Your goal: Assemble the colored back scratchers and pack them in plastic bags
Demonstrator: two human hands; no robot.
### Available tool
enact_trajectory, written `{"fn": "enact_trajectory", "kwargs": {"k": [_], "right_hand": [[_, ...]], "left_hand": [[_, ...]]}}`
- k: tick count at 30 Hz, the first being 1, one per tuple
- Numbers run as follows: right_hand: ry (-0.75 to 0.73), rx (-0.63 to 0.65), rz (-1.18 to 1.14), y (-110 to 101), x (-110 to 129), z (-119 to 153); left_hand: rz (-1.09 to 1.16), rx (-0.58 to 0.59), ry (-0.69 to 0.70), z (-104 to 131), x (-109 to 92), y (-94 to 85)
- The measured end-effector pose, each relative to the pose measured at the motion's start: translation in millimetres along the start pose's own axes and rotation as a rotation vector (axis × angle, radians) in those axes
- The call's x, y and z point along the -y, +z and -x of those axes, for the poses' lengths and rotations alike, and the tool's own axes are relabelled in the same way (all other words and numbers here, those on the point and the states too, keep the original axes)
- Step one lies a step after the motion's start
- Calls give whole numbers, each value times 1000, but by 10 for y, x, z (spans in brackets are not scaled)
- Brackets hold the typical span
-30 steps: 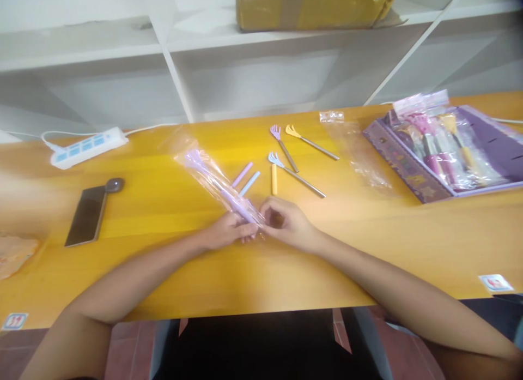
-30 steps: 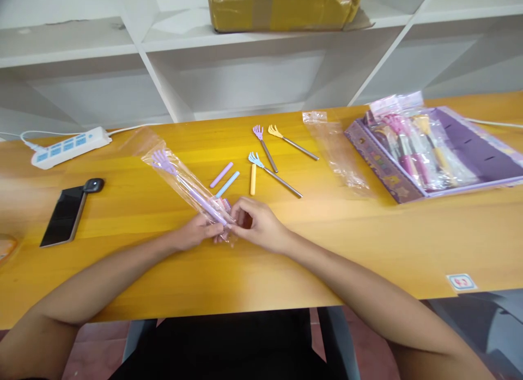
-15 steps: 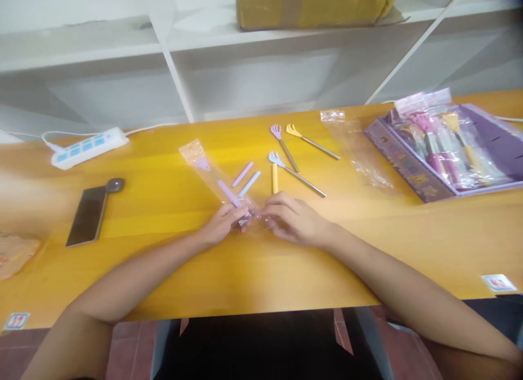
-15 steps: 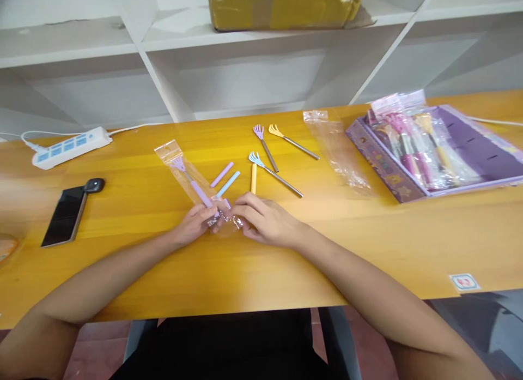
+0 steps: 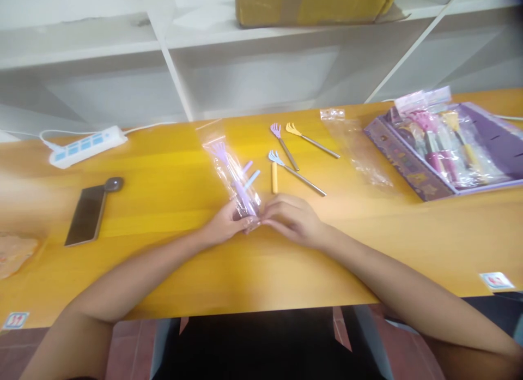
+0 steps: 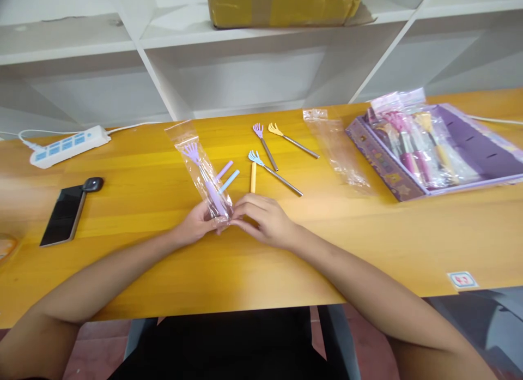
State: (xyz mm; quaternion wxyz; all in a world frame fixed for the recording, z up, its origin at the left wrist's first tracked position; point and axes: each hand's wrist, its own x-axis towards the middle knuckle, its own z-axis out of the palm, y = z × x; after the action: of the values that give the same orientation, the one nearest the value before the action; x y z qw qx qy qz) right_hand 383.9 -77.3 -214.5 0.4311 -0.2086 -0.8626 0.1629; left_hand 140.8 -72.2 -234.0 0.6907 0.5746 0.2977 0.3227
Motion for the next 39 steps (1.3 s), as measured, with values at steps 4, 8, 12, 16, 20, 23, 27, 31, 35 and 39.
{"fn": "enact_trajectory", "kwargs": {"k": [4, 8, 12, 16, 20, 23, 27, 31, 35, 39], "right_hand": [[149, -18, -89, 34, 36, 3], [185, 0, -91, 65, 36, 19], [187, -15, -67, 92, 38, 32], [189, -70, -89, 99, 53, 42], [312, -102, -135, 101, 38, 61], [498, -72, -190, 87, 13, 70], [622, 122, -306, 36, 21, 37], [625, 304, -566, 5, 73, -18], [643, 291, -648, 16, 75, -11], [649, 330, -638, 18, 44, 2]], "left_hand": [[54, 17, -37, 36, 3, 3], [-19, 69, -6, 26, -18, 13], [-131, 41, -28, 19, -12, 30], [-164, 57, -44, 33, -19, 43], [-147, 102, -49, 48, -44, 58], [-134, 93, -43, 55, -28, 56], [-152, 91, -4, 62, -1, 45], [-274, 135, 44, 71, -37, 47], [-460, 139, 53, 90, -57, 39], [-533, 169, 93, 102, -44, 26]]}}
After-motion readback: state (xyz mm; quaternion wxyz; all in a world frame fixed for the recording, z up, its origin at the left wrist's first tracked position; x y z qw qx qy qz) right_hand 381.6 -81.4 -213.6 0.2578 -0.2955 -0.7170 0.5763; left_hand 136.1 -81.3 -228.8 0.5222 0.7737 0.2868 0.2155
